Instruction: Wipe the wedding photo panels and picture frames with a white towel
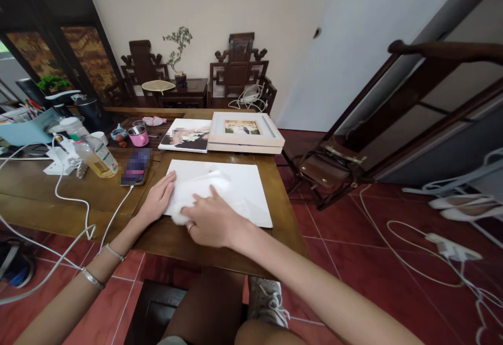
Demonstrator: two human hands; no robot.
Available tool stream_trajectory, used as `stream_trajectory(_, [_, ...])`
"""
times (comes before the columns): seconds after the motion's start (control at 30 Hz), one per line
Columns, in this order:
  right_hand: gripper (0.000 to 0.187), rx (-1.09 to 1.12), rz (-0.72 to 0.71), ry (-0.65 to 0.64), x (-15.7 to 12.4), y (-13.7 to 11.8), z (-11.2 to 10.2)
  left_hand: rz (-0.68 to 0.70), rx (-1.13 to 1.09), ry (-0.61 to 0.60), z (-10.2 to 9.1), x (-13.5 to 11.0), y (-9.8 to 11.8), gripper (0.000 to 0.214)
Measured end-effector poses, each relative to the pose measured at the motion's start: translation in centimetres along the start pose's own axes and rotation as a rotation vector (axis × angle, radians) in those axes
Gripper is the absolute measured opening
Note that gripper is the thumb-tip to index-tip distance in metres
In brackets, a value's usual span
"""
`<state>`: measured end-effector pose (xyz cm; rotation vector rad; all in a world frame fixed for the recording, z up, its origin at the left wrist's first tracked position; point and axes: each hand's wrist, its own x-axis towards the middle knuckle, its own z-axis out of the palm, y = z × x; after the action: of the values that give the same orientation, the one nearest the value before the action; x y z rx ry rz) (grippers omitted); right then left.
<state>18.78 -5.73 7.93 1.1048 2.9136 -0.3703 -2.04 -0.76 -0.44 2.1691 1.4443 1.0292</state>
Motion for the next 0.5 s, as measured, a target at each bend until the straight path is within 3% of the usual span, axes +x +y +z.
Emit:
stream_trajectory(0.1, [0.035, -0.022, 0.181, -0.021, 1.1, 2.9, -0.8, 0.035, 0.053, -0.052, 0.3, 0.0, -0.4, 0.044])
stream_trajectory(0.23, [0.037, 0.057, 0.279, 0.115, 5.8, 6.1, -0.4, 0.057, 0.098, -0.068, 0.2, 0.1, -0.6, 0.045])
stream_trajectory(0.37, [0.039, 0.111, 0.222, 0.175, 11.1, 5.9, 0.3, 0.058, 0.117, -0.067, 0.0, 0.0, -0.5, 0.043])
stream_trajectory(0.5, [0.037, 0.157, 0.161, 0.209, 12.3, 5.4, 0.7, 0.057, 0.124, -0.062, -0.1, 0.0, -0.5, 0.043])
